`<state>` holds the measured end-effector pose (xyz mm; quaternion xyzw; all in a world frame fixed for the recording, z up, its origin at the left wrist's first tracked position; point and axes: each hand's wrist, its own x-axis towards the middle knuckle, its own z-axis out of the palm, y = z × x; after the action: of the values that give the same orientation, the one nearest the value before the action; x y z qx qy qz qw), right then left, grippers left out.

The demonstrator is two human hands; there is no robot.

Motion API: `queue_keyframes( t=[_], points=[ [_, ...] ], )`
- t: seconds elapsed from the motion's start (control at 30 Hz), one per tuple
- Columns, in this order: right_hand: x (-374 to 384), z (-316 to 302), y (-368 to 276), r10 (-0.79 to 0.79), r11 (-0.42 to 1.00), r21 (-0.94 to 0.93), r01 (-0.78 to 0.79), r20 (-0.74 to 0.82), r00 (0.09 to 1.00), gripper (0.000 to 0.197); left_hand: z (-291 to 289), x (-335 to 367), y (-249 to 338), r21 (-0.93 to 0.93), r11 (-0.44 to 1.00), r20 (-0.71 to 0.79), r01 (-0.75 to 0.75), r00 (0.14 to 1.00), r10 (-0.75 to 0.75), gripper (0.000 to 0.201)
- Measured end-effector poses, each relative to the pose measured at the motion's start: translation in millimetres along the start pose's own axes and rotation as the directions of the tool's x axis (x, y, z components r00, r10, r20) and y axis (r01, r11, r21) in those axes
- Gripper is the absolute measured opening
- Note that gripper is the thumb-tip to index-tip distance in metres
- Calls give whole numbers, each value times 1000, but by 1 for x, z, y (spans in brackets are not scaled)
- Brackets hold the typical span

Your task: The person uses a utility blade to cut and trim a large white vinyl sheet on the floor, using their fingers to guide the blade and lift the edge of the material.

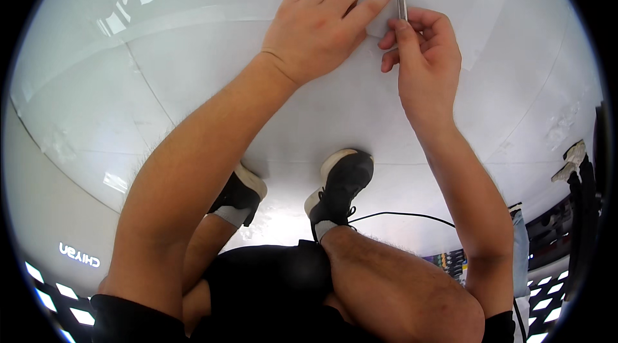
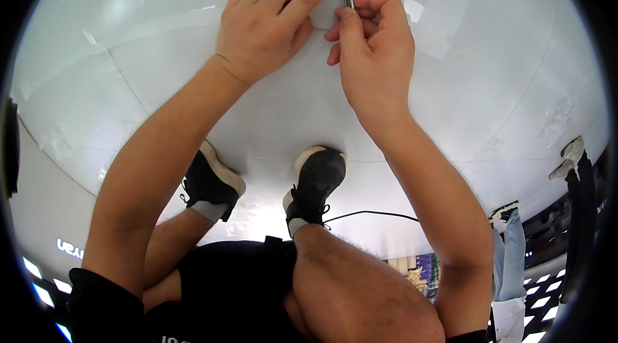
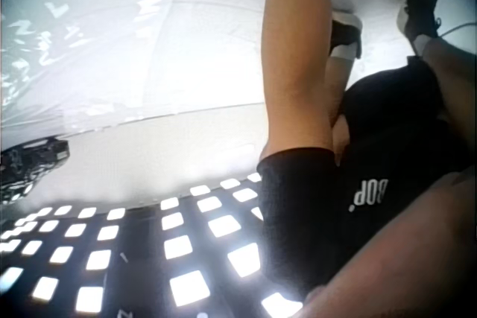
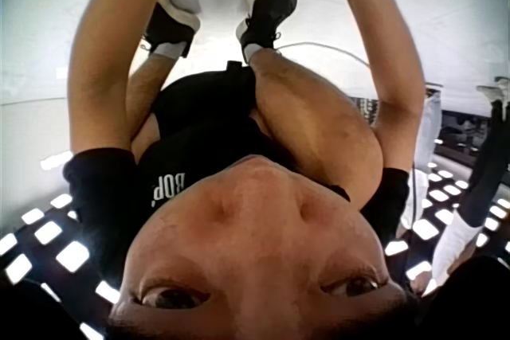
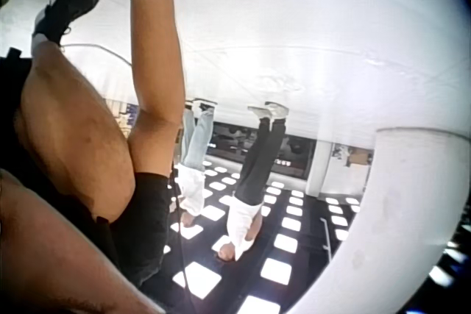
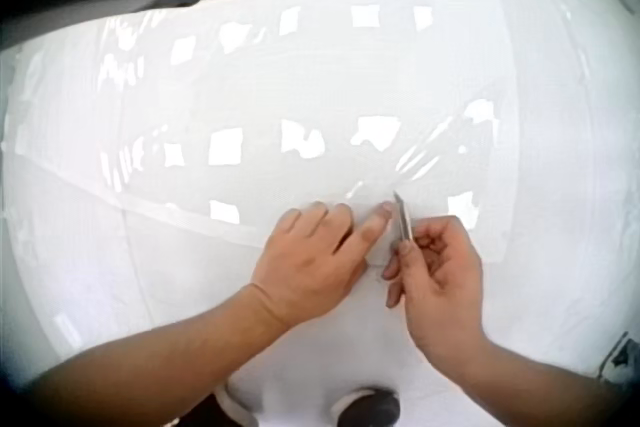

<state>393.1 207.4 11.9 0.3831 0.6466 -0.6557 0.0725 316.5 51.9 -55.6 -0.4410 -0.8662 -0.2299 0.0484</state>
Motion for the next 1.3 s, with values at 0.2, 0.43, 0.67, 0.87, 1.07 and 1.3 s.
queue_keyframes(
  t=[0.2,0.43,0.67,0.87,1.07,1.3],
  points=[
    [1,-1,6,-25,999,23,26,-3,1000,15,-1,2,0,-10,1000,5,-6,1000,6,69],
    [-2,-5,11,-53,995,82,55,-24,998,16,-3,4,0,-18,1000,20,17,1000,-16,70],
    [9,-29,5,-275,942,-204,267,-9,962,25,3,18,0,-69,995,-65,78,994,-83,63],
    [33,-16,-28,-270,789,-558,257,60,961,30,5,21,0,-77,994,-105,76,991,-84,56],
    [53,-6,-31,-265,716,-662,221,36,964,26,1,22,2,-99,986,-47,132,989,-137,49],
    [58,2,-45,-186,600,-792,115,1,983,22,5,18,4,-155,971,-108,180,974,-198,41]
  ],
)
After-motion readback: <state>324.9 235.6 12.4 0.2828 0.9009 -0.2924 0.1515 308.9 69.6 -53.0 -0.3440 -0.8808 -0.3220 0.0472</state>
